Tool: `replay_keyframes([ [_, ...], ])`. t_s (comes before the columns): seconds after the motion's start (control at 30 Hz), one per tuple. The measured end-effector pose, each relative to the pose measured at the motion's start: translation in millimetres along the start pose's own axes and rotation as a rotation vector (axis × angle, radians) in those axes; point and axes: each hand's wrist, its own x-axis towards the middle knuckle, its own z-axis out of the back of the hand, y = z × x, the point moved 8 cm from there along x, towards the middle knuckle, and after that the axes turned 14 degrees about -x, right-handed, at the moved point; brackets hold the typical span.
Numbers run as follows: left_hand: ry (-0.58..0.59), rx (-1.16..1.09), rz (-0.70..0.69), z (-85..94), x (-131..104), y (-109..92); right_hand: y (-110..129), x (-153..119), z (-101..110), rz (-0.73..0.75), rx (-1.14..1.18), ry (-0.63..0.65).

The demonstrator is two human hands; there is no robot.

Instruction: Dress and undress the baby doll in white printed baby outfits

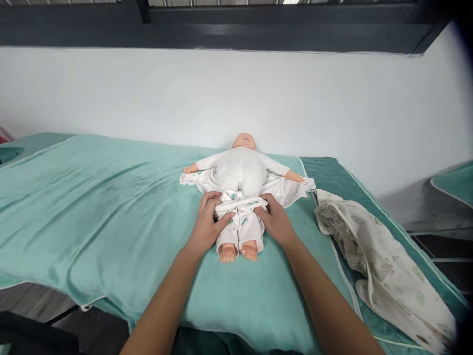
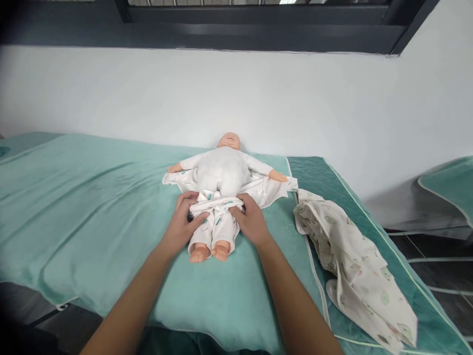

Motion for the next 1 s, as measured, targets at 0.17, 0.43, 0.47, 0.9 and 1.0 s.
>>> replay_keyframes([
  [0.17,-0.027,0.029,-0.077,-3.2,29,6,8,0,1,0.117,0.124,0.001],
  [0.43,-0.077,0.051,-0.146,-3.5,43,12,3,5,-1,0.116,0.100,-0.042],
  [0.47,-0.080,0.045,-0.134,-3.1,41,11,2,4,-1,0.112,0.104,-0.037],
  [0.9,-0.050,0.009,-0.021,4.5,-4,-3,3,3,3,0.098,0.054,-0.085],
  [1.0,0.000,-0.019,-0.011,4.1,-19,-2,6,2,6,0.119,0.027,-0.107],
])
